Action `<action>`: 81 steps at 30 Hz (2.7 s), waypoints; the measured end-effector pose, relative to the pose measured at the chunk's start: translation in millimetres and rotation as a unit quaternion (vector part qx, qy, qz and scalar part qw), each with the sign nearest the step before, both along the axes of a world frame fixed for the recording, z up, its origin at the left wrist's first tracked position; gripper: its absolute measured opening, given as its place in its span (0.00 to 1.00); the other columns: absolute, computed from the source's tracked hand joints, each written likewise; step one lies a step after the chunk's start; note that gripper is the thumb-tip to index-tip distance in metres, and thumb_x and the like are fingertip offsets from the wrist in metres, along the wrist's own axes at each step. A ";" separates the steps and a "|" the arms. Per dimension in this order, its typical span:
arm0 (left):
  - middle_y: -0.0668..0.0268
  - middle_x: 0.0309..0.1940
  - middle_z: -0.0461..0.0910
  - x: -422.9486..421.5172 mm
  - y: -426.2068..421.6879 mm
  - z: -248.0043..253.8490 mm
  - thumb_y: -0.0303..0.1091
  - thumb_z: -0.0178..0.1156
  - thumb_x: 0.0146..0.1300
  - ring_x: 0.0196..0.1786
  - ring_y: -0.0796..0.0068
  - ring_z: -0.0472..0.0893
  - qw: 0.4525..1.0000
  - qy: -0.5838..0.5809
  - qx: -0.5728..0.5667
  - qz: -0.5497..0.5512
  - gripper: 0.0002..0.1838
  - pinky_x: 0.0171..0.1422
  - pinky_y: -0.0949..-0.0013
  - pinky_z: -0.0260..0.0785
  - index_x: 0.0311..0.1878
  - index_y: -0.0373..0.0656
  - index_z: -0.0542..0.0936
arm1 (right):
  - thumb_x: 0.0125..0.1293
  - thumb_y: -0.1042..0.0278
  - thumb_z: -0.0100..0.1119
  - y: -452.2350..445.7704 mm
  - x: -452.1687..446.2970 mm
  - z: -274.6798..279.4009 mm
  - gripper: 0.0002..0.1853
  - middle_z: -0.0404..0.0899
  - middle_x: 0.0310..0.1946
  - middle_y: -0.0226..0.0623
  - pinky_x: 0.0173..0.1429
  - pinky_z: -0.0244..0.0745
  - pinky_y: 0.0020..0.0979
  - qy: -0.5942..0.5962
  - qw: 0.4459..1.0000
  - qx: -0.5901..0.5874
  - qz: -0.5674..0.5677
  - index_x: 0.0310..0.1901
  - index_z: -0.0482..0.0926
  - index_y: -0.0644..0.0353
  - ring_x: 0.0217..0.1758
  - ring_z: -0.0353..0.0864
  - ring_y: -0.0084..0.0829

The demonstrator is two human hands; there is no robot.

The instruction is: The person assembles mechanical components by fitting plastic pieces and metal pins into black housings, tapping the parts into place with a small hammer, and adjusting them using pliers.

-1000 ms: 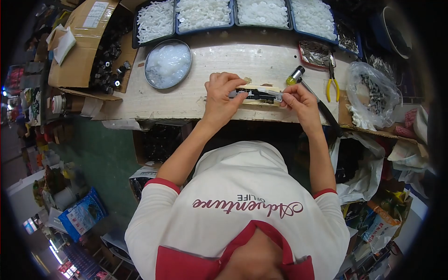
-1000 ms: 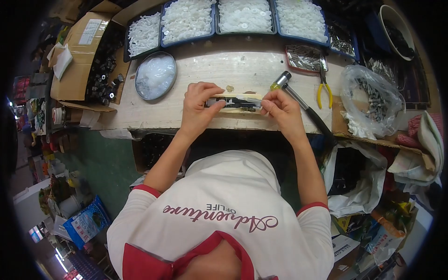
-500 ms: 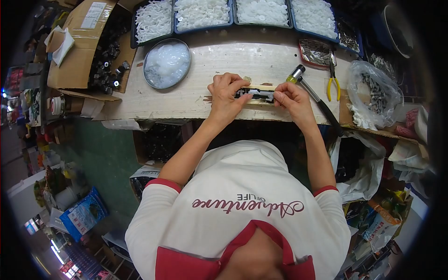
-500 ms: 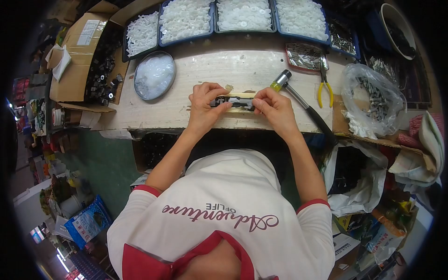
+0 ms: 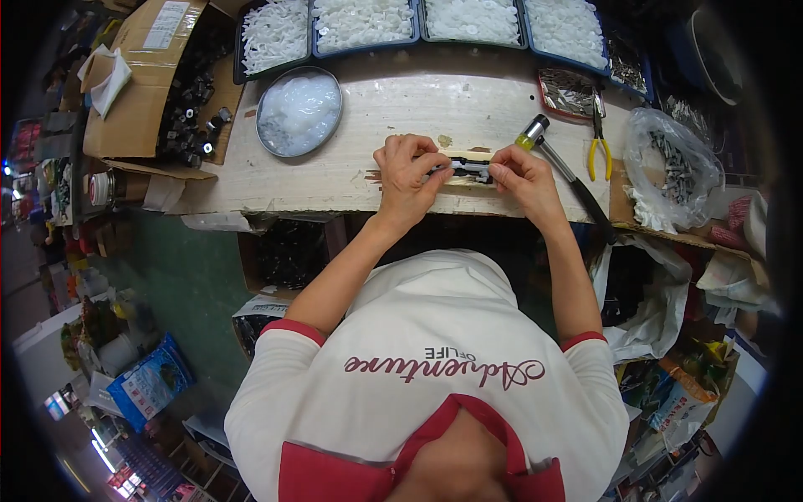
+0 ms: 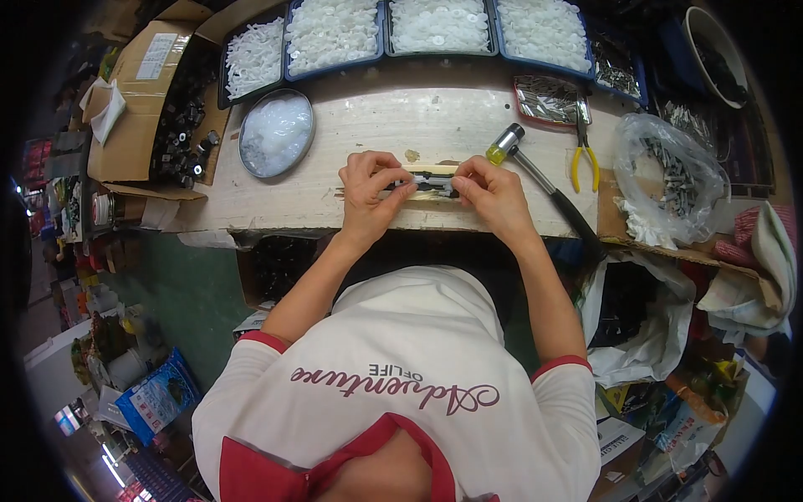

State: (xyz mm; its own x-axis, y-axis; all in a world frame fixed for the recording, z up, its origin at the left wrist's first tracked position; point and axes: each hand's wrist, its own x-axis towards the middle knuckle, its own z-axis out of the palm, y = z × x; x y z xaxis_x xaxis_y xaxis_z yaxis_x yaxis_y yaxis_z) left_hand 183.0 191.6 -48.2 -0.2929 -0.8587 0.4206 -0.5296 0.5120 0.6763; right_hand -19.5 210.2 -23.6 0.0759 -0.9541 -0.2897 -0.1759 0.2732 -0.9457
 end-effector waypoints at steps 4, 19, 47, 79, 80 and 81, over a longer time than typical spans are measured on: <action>0.72 0.35 0.74 -0.2 1.1 3.4 0.33 0.68 0.45 0.44 0.71 0.67 1.000 -0.010 0.012 0.010 0.10 0.50 0.67 0.51 0.32 0.47 0.81 | 0.61 0.74 0.56 -1.3 0.5 1.8 0.03 0.73 0.22 0.25 0.30 0.64 0.17 -0.048 0.999 0.002 -0.002 0.33 0.75 0.64 0.24 0.69 0.14; 0.74 0.33 0.74 -2.3 0.7 3.5 0.31 0.66 0.43 0.43 0.71 0.68 1.000 0.001 0.000 0.010 0.07 0.49 0.65 0.51 0.28 0.49 0.80 | 0.62 0.73 0.56 -3.4 -0.1 1.4 0.04 0.69 0.20 0.23 0.30 0.61 0.17 0.046 0.999 -0.003 0.018 0.32 0.74 0.63 0.24 0.65 0.14; 0.73 0.34 0.75 -2.2 1.0 4.3 0.30 0.67 0.44 0.43 0.72 0.68 1.000 0.004 0.005 0.016 0.08 0.49 0.66 0.51 0.30 0.48 0.81 | 0.61 0.73 0.56 -2.3 -0.6 -0.6 0.03 0.71 0.19 0.25 0.28 0.62 0.20 0.009 1.000 -0.010 0.007 0.32 0.75 0.63 0.22 0.67 0.15; 0.72 0.33 0.75 -3.1 -1.4 10.4 0.27 0.66 0.41 0.44 0.69 0.69 0.999 -0.033 -0.006 -0.006 0.06 0.47 0.63 0.51 0.24 0.48 0.79 | 0.52 0.63 0.64 -21.0 -1.3 17.4 0.12 0.73 0.15 0.30 0.25 0.62 0.23 0.270 0.957 -0.067 0.082 0.23 0.74 0.62 0.19 0.70 0.20; 0.72 0.33 0.75 -2.6 0.1 11.4 0.27 0.66 0.41 0.44 0.69 0.69 0.999 -0.040 0.004 0.002 0.06 0.47 0.63 0.51 0.24 0.48 0.79 | 0.52 0.63 0.64 -20.5 -0.9 18.1 0.12 0.73 0.14 0.30 0.24 0.62 0.23 0.268 0.959 -0.052 0.082 0.23 0.74 0.62 0.18 0.70 0.20; 0.73 0.33 0.74 -2.7 -0.9 12.2 0.27 0.66 0.41 0.44 0.69 0.69 0.999 -0.034 0.002 -0.001 0.06 0.47 0.63 0.51 0.24 0.48 0.79 | 0.52 0.63 0.64 -20.2 -0.5 18.3 0.12 0.72 0.12 0.29 0.23 0.62 0.24 0.274 0.956 -0.058 0.084 0.24 0.74 0.62 0.16 0.69 0.21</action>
State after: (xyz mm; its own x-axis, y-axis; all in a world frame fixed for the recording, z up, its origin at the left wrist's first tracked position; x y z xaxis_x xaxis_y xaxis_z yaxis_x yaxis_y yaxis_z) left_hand 180.3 190.7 -35.9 -0.3229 -0.8593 0.3967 -0.5730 0.5111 0.6406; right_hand -20.0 189.9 -5.3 0.0979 -0.9702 -0.2218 -0.6859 0.0957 -0.7214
